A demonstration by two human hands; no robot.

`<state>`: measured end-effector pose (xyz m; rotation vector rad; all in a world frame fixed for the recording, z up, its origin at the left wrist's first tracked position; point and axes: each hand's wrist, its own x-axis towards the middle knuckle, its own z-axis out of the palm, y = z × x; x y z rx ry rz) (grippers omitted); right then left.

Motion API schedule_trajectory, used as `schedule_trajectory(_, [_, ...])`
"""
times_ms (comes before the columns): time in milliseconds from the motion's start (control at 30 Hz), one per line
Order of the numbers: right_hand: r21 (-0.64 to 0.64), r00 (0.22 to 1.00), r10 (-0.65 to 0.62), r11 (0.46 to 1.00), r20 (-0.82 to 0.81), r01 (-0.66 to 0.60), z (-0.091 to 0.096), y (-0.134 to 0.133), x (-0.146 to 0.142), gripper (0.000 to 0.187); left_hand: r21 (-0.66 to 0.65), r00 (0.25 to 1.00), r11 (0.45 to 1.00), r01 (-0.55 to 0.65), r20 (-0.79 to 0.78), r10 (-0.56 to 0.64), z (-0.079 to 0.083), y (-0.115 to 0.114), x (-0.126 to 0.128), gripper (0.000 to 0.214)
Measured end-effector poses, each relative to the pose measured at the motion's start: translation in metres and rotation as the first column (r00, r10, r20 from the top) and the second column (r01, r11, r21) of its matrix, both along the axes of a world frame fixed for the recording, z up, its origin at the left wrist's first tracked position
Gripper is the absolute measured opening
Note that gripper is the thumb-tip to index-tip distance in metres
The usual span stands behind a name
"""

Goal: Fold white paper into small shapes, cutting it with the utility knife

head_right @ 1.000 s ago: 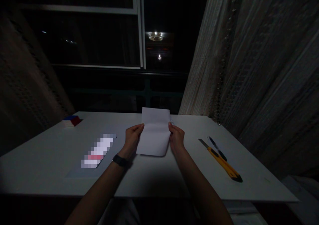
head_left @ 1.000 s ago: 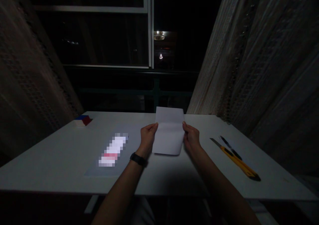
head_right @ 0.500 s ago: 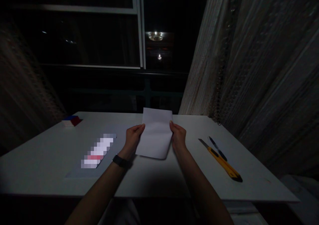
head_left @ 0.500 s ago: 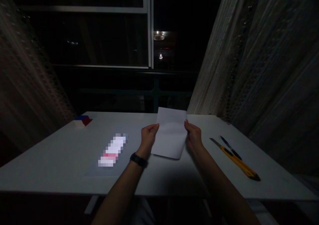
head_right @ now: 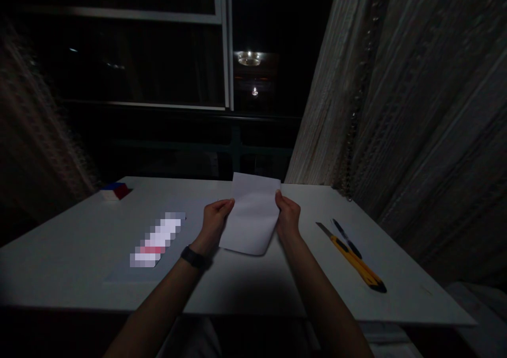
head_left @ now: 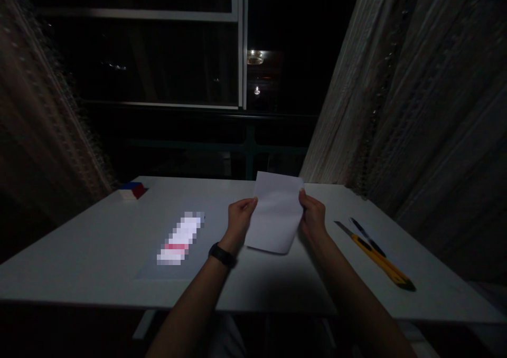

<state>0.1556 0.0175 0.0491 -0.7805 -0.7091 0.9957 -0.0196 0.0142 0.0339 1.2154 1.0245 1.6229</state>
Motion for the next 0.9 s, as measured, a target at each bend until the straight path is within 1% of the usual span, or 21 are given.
schedule_trajectory(67, [0.002, 1.0, 0.022, 1.0, 0.009, -0.022, 0.002, 0.0, 0.001, 0.034, -0.003, 1.0, 1.0, 0.004, -0.007, -0.004, 0.001, -0.001, 0.0, 0.032])
schedule_trajectory(167, [-0.001, 1.0, -0.011, 1.0, 0.02, 0.011, 0.006, 0.0, 0.002, 0.034, -0.015, 0.998, 0.998, 0.056, 0.018, -0.056, 0.0, -0.001, 0.0, 0.033])
schedule_trajectory(233, [0.003, 1.0, -0.016, 1.0, 0.023, 0.016, 0.009, 0.0, 0.003, 0.034, -0.018, 0.997, 0.998, 0.063, 0.039, -0.063, 0.0, -0.001, 0.0, 0.033])
schedule_trajectory(333, [0.009, 0.999, 0.004, 1.0, 0.046, -0.004, 0.01, 0.002, 0.004, 0.034, -0.022, 0.998, 0.999, 0.045, 0.034, -0.044, 0.001, -0.002, 0.001, 0.034])
schedule_trajectory(467, [0.036, 0.999, -0.03, 0.999, 0.023, 0.029, 0.011, 0.002, 0.003, 0.032, 0.014, 1.0, 1.0, -0.015, -0.027, 0.016, 0.003, -0.003, 0.001, 0.03])
schedule_trajectory(533, [0.032, 1.0, 0.009, 0.999, 0.001, -0.009, 0.013, 0.002, 0.001, 0.031, 0.033, 0.998, 0.998, -0.046, -0.043, 0.048, 0.005, -0.003, 0.001, 0.028])
schedule_trajectory(600, [0.009, 0.999, 0.037, 0.999, -0.021, -0.037, 0.017, 0.002, 0.0, 0.031, 0.042, 0.996, 0.998, -0.054, -0.062, 0.056, 0.006, -0.003, 0.001, 0.027])
schedule_trajectory(700, [-0.006, 0.999, 0.027, 1.0, -0.045, -0.028, 0.022, 0.002, 0.0, 0.032, 0.063, 0.994, 0.996, -0.058, -0.087, 0.063, 0.007, -0.004, 0.0, 0.026])
schedule_trajectory(833, [0.004, 0.999, 0.047, 0.999, -0.007, -0.047, 0.025, 0.003, 0.001, 0.033, 0.086, 0.989, 0.993, -0.082, -0.113, 0.092, 0.007, -0.004, 0.0, 0.027])
schedule_trajectory(900, [0.0, 1.0, 0.03, 1.0, -0.006, -0.03, 0.026, 0.004, 0.001, 0.034, 0.077, 0.99, 0.994, -0.079, -0.112, 0.088, 0.007, -0.004, 0.0, 0.029])
